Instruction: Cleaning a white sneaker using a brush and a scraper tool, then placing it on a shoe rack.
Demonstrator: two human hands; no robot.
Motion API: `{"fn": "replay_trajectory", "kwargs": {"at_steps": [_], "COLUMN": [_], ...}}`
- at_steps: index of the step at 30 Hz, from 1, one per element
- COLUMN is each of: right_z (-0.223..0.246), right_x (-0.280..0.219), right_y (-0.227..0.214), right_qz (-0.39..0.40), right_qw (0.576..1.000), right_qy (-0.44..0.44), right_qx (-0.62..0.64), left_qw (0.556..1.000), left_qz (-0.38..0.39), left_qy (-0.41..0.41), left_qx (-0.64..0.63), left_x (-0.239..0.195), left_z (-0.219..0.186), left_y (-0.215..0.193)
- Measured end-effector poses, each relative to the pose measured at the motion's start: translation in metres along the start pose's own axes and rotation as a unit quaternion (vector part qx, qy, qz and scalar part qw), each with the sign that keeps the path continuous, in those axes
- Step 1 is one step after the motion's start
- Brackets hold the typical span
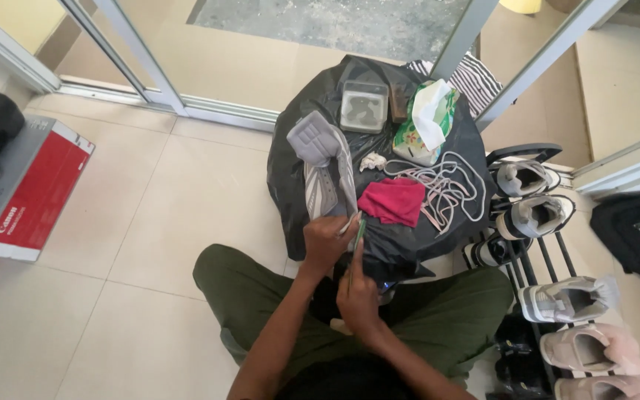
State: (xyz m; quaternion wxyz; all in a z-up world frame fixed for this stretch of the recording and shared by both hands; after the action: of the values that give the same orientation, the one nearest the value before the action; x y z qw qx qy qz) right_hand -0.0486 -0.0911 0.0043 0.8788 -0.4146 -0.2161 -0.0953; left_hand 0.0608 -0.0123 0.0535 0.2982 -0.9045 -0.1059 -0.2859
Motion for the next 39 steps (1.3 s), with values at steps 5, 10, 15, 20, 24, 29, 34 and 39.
{"fn": "replay_trajectory", "kwargs": {"at_steps": [5,10,15,20,24,29,34,39], "right_z": [-0.006,-0.008,-0.006,-0.024,0.007,-0.021,0.005,-0.011], "right_x": [0.002,0.008,-0.023,0.012,-0.025,0.021,-0.003,0.013], "right_y": [0.003,0.000,0.019,0.007,0.015,0.004,0.001,0.001], "right_qz": [0.008,-0.030,0.031,0.022,0.037,-0.017,-0.022,0.004], "right_qw": [0.998,0.999,0.998,0.999,0.998,1.000,1.000,1.000], "right_qy": [-0.031,-0.001,-0.053,0.029,-0.050,-0.021,-0.002,0.008], "right_qx": [-0.056,-0.018,-0.006,0.039,0.027,-0.008,0.017,-0.027], "left_qw": [1.000,1.000,0.999,0.999,0.999,0.999,1.000,1.000], "left_qz": [-0.012,-0.019,-0.014,-0.017,0.005,-0.017,-0.009,-0.020], "left_qy": [0.010,0.014,0.050,0.051,0.041,0.024,-0.018,-0.022], "left_qx": [0.008,0.015,-0.013,0.006,-0.010,0.014,-0.011,0.002], "left_x": [0.003,0.000,0.002,-0.001,-0.002,0.000,0.006,0.004], "left_z": [-0.002,-0.003,-0.015,-0.014,-0.005,-0.005,0.000,0.004], "left_y": [0.002,-0.005,-0.011,-0.007,0.000,0.002,-0.001,0.001]}}
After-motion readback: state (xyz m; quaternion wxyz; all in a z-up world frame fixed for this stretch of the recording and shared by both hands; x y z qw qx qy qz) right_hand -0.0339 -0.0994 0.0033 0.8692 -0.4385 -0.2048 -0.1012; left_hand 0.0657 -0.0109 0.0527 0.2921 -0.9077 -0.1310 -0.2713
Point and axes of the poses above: each hand's wrist, its own x-axis towards the middle knuckle, its own y-axis out of the palm, z = x × y, the point moved 9 cm from there along x, towards the middle knuckle, and after that the axes turned 15 degrees about -y, right-handed, at the moved point
